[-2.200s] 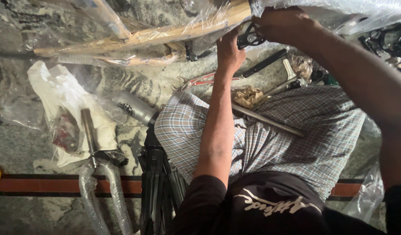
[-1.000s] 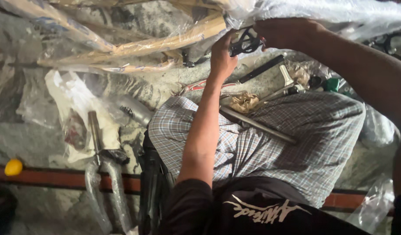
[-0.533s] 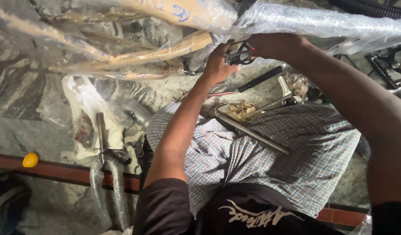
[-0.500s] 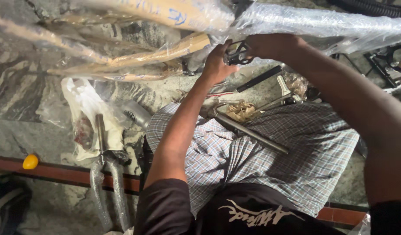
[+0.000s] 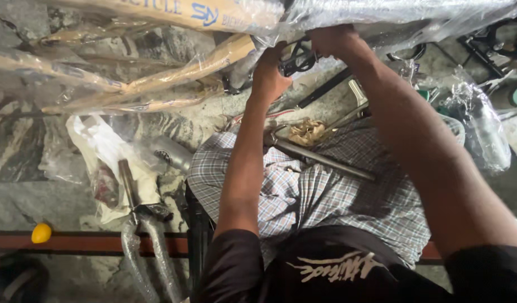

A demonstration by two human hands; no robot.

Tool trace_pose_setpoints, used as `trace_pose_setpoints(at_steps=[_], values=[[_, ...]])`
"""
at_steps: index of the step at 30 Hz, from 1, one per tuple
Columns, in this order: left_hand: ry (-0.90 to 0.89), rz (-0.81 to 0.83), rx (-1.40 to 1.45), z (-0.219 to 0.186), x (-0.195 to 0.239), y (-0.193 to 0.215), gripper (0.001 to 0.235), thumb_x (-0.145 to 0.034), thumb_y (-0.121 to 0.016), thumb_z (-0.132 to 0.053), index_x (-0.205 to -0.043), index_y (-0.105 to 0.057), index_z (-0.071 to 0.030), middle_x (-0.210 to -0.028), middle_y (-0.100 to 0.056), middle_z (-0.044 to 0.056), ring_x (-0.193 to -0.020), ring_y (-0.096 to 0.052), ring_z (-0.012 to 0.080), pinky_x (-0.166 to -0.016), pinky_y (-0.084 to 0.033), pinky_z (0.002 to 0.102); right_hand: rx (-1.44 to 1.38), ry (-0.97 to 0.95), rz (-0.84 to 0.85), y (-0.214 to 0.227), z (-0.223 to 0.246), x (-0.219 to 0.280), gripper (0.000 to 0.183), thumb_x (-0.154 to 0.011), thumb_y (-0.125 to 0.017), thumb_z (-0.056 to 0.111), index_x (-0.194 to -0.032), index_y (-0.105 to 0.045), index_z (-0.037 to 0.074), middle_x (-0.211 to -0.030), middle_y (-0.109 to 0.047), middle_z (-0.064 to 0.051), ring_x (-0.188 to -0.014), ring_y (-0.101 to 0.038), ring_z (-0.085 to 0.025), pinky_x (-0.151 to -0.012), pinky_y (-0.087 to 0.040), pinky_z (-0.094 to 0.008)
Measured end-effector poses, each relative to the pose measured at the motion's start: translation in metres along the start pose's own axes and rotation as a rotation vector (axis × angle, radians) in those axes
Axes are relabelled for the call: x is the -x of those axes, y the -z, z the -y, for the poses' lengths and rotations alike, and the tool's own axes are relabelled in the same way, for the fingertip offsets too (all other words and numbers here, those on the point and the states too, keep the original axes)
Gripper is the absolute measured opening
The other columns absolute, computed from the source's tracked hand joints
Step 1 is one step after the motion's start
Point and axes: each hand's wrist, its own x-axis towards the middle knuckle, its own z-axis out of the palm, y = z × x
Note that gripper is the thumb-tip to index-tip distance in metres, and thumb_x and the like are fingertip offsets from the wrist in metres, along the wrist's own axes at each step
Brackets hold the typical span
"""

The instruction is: The person sits on the floor and uses a wrench to tighten a bolt on a bicycle frame wrapped in protective plastic. The person adjusts the frame and continues to tighten the bolt.

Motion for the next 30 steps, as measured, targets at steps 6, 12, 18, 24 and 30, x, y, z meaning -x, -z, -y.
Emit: trace_pose_setpoints(at_steps=[6, 12, 18, 24, 30], values=[[0.029, 0.014, 0.049, 0.006, -0.009, -0.001, 0.065, -0.069, -0.083, -0.007, -0.13, -0.059, -0.007, -0.12, -0.068, 0.018, -0.113, -0.065, 0.038, -0.096, -0.054, 0.043, 0.139, 0.095, -0.115, 0.051, 0.02, 0.05, 0.026, -0.107, -0.053, 0.02, -0.129, -0.067, 0.017, -0.106, -0.074, -0.016, -0.091, -0.074, -0.032, -0.08, -0.059, -0.05], [0.151, 0.038, 0.081, 0.006, -0.006, -0.009, 0.057, -0.077, -0.075, -0.009, -0.132, -0.06, -0.011, -0.119, -0.072, 0.018, -0.112, -0.069, 0.037, -0.094, -0.055, 0.043, 0.179, 0.363, 0.233, 0.091, 0.038, 0.044, 0.02, -0.104, -0.048, 0.016, -0.112, -0.064, 0.008, -0.103, -0.074, -0.013, -0.096, -0.073, -0.027, -0.086, -0.055, -0.045], [0.16, 0.051, 0.129, 0.014, -0.001, -0.017, 0.056, -0.08, -0.07, -0.008, -0.134, -0.06, -0.015, -0.118, -0.072, 0.018, -0.11, -0.069, 0.0384, -0.092, -0.054, 0.045, 0.207, 0.135, 0.391, 0.09, 0.059, 0.055, 0.025, -0.103, -0.051, 0.023, -0.118, -0.061, 0.004, -0.101, -0.074, -0.016, -0.095, -0.074, -0.031, -0.082, -0.057, -0.045], [0.039, -0.049, 0.101, 0.005, -0.012, -0.008, 0.052, -0.081, -0.069, -0.009, -0.132, -0.061, -0.012, -0.118, -0.072, 0.02, -0.111, -0.068, 0.0395, -0.093, -0.054, 0.046, 0.24, 0.164, 0.17, 0.068, 0.051, 0.026, 0.028, -0.106, -0.056, 0.034, -0.115, -0.068, 0.01, -0.099, -0.074, -0.017, -0.091, -0.073, -0.032, -0.08, -0.056, -0.047], [0.112, 0.005, 0.065, 0.013, -0.005, -0.022, 0.054, -0.079, -0.072, -0.01, -0.131, -0.061, -0.01, -0.113, -0.073, 0.02, -0.106, -0.069, 0.0392, -0.091, -0.054, 0.047, 0.308, 0.173, 0.051, -0.001, 0.013, 0.002, 0.021, -0.094, -0.066, 0.018, -0.112, -0.072, 0.011, -0.097, -0.075, -0.014, -0.089, -0.074, -0.031, -0.078, -0.058, -0.047]])
